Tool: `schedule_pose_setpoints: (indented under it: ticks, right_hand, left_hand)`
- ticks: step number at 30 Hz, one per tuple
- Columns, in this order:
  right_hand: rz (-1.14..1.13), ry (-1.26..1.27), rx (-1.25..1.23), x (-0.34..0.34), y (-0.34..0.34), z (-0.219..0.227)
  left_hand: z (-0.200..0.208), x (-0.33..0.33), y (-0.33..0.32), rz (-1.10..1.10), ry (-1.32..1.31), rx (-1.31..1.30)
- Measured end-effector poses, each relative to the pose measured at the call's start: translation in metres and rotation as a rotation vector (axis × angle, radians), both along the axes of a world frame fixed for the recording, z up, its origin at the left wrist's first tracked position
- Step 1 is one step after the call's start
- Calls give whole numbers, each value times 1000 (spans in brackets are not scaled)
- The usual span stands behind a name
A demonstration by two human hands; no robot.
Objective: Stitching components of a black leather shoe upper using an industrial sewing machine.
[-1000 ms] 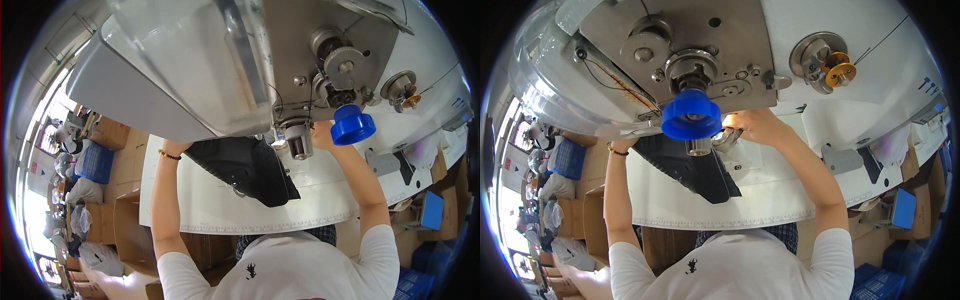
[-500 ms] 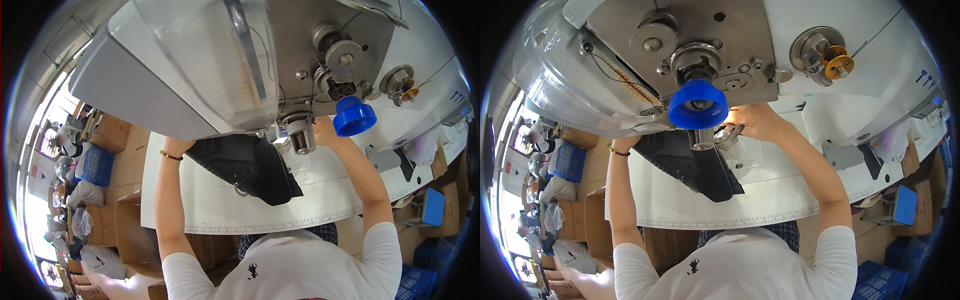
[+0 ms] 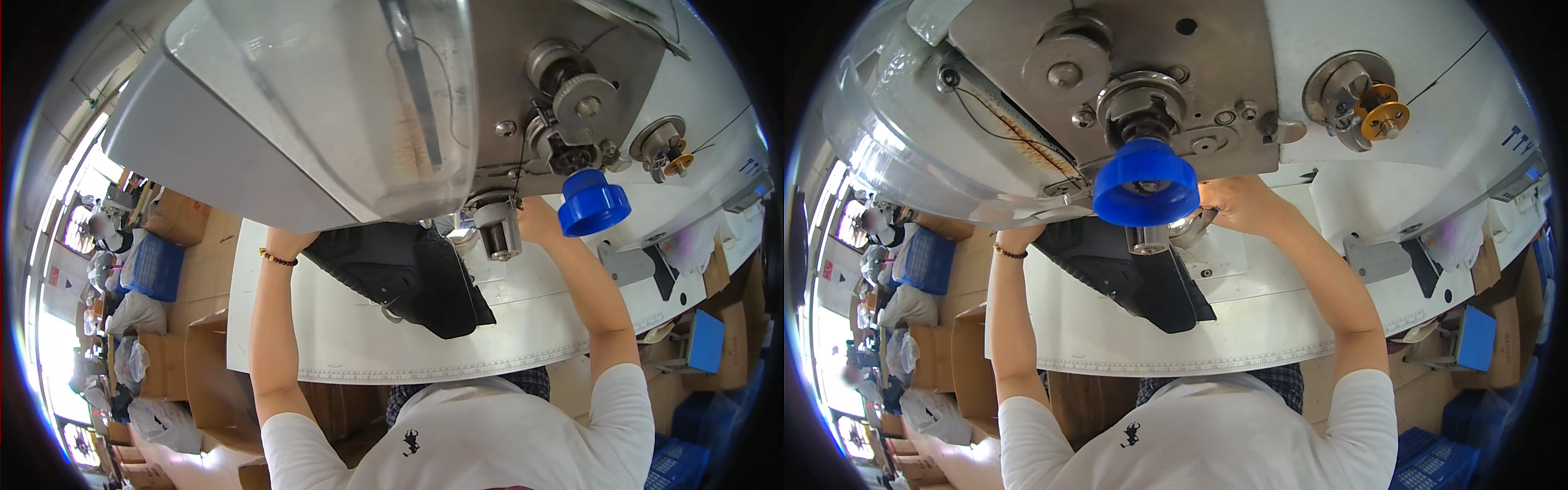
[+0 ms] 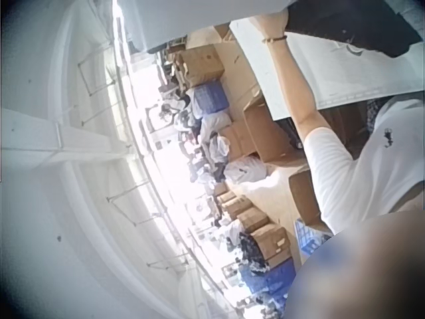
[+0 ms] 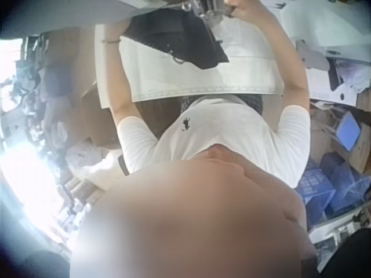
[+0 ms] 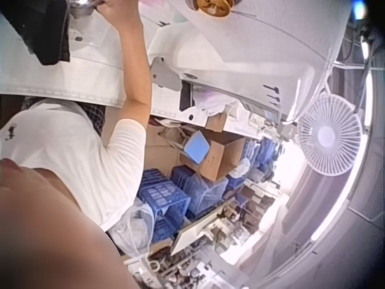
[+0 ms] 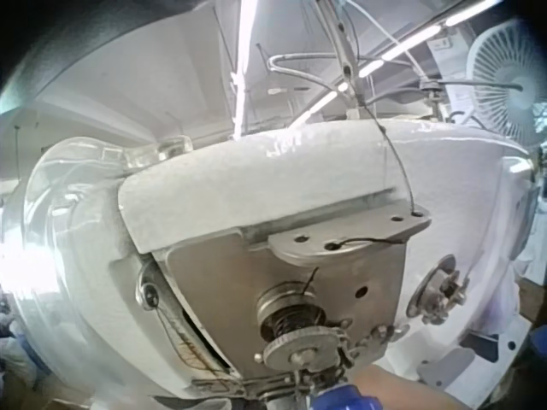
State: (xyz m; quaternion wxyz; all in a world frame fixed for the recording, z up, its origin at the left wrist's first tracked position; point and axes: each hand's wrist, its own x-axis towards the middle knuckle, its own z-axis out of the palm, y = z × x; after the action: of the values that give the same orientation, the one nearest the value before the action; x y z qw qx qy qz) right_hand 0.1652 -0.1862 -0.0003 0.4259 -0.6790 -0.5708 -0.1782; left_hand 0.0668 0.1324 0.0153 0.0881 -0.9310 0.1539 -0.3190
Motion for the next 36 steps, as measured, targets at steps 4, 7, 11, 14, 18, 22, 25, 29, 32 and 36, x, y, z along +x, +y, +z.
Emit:
schedule_pose_setpoints:
  ticks: [4, 7, 11, 14, 18, 22, 25, 29, 32, 36]
  right_hand:
    - [24, 27, -85, 5, 1, 1]
    - [26, 12, -153, 5, 0, 2]
    - [-10, -53, -64, -1, 0, 6]
    - [-34, -49, -31, -5, 1, 9]
    - [-152, 4, -152, -4, 1, 9]
    - [-135, -341, 50, 6, 4, 4]
    - [-190, -567, 77, 14, 5, -1]
    - [-202, -587, 25, 14, 7, -5]
    - [-151, -527, 56, 12, 7, -5]
    - [-75, -473, 35, 10, 7, -1]
  left_hand:
    - [-5, 3, 6, 22, -39, 16]
    - [-6, 8, 11, -30, -95, 3]
    - [-6, 11, 16, 3, -109, 192]
    - [-9, 10, 19, 50, -84, 175]
    - [-11, 18, 28, -173, -27, -273]
    - [-9, 30, 36, -176, -32, -337]
    - [-6, 32, 35, -158, -15, -327]
    - [-2, 26, 25, -132, 12, -308]
    - [3, 21, 19, -110, 27, -298]
    - [3, 16, 14, -88, 34, -304]
